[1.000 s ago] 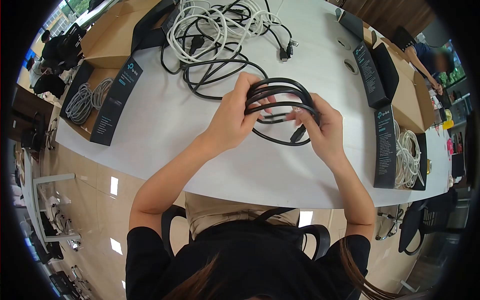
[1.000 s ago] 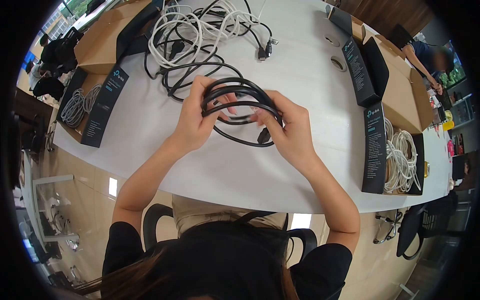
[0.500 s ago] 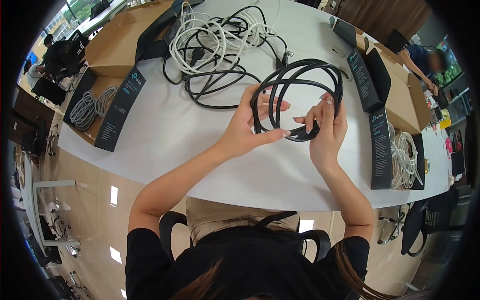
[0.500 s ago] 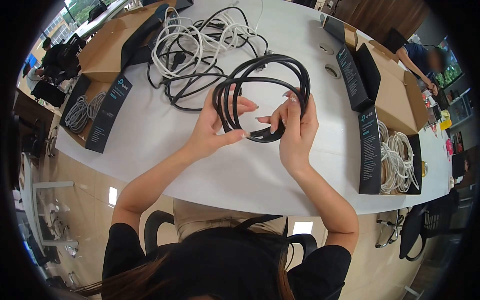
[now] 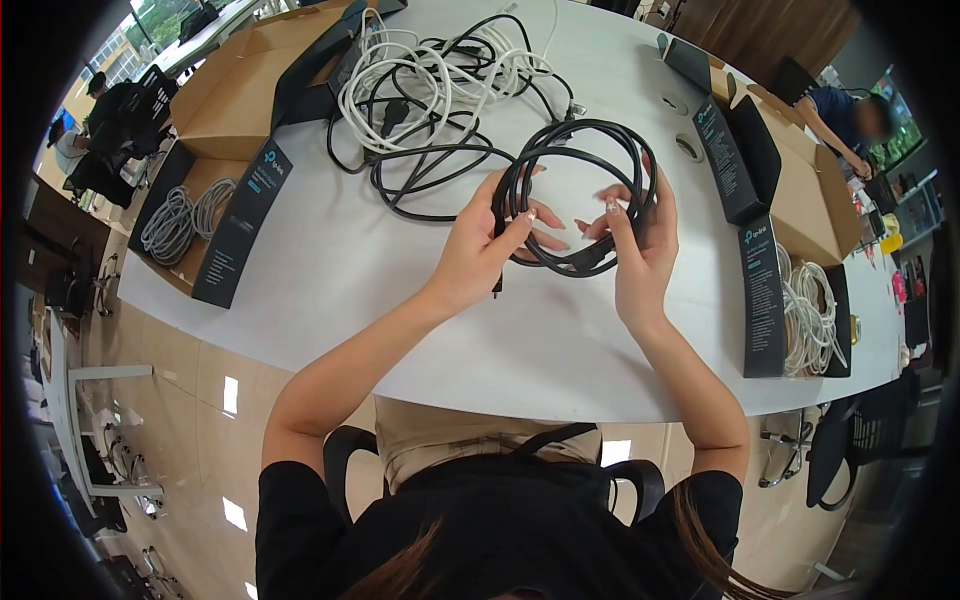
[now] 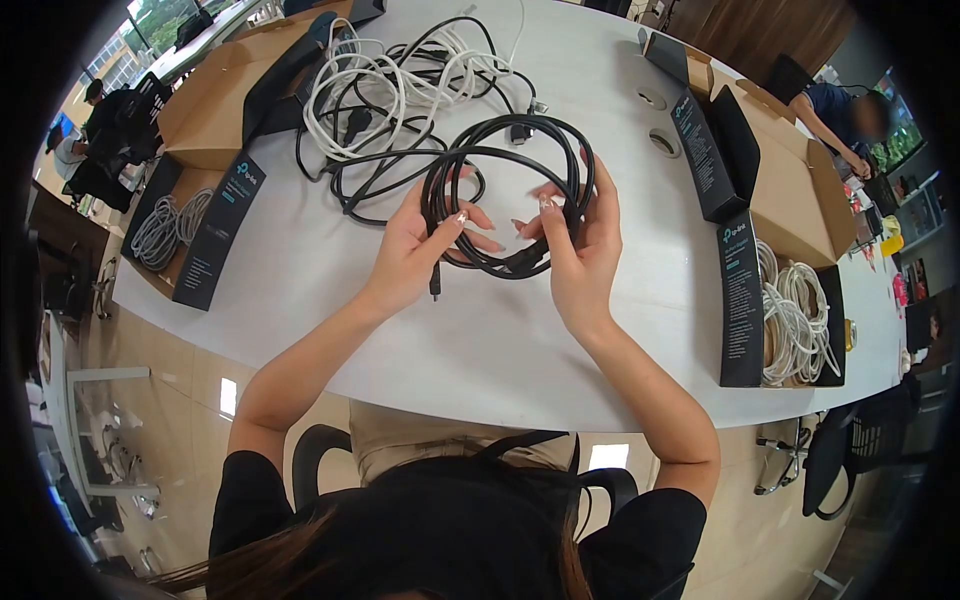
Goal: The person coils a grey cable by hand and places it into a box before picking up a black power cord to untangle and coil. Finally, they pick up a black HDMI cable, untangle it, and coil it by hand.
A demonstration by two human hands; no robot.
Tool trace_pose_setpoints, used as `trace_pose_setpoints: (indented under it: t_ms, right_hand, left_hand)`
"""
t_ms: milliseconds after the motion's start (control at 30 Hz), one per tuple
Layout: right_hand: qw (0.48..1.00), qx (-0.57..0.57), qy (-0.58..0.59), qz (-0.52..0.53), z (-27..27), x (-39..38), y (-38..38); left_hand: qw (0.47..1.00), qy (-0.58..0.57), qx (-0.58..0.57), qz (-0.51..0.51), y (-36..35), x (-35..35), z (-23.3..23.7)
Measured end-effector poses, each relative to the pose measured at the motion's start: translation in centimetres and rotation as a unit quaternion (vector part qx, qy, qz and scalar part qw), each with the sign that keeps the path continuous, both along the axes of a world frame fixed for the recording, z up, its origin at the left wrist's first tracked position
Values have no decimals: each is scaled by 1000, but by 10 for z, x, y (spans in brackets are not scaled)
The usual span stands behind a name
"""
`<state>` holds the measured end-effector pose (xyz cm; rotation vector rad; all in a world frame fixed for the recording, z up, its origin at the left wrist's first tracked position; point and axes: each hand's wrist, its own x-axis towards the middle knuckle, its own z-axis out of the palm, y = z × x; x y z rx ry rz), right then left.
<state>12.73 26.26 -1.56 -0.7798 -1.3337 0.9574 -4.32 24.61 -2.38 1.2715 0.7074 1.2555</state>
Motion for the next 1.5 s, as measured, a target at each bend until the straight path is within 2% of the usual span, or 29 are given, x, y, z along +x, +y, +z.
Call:
trace_pose_setpoints:
  t_ms: [167,300,333,433,567,633,733,833,900,933,1000,1067,1100,1167,1300,1333,1433,1500]
  right_hand:
    - [997,11,-62,-37,9,6,9]
    - [971,41,-231,-39,3,17,15]
    - [970,25,-237,-37,4,15,12]
    - [975,-186,-81,89,8,10,6]
    - [969,-213,19,122,6,5,2]
    - [977,-183,-1,107,5,6,2]
    - [983,-164,21,77,1,9,5]
    - [985,-160,38,45,0,11,8]
    - [989,-141,42,15,1,6,7]
    - [984,-165,30,54,3,11,6]
    - [996,-18,-88,-6,3,8,6]
    - [968,132,-203,-65,4,6,5]
    - [933,205,-282,-88,7,7,5]
    - [829,340,-426,-128,13,12,3]
    - [762,434,-480,30,2,21,7]
    - [787,406,-463,28,1,19,9]
    - [778,314,-542,43,6,23,15]
    - [777,312,-543,62,2,22,18]
  left_hand:
    - [999,35,30,-18,2,-6,-3]
    - [998,34,48,-5,3,-6,0]
    - [998,41,50,-9,3,-9,3]
    - [999,28,35,-15,1,-9,9]
    - [1000,3,23,-8,2,-9,6]
    - [1000,-7,-8,8,3,-7,-1]
    - [996,39,61,49,3,3,-7]
    - [999,16,-26,-14,-3,5,-2]
    - [999,7,-40,-30,-1,5,-5]
    - [998,-19,-50,-36,-1,4,-7]
    - [994,-70,-79,-32,-1,2,-8]
    - [986,-124,-113,-13,3,-3,-4]
    - [985,-131,-116,14,6,-5,-4]
    - [980,-143,-123,68,11,-10,-5]
    - [959,-211,-165,91,18,-21,-10]
    - [957,-208,-173,104,17,-21,-6]
    - [956,-210,-164,124,17,-22,-3]
    - [961,-195,-154,124,19,-22,-6]
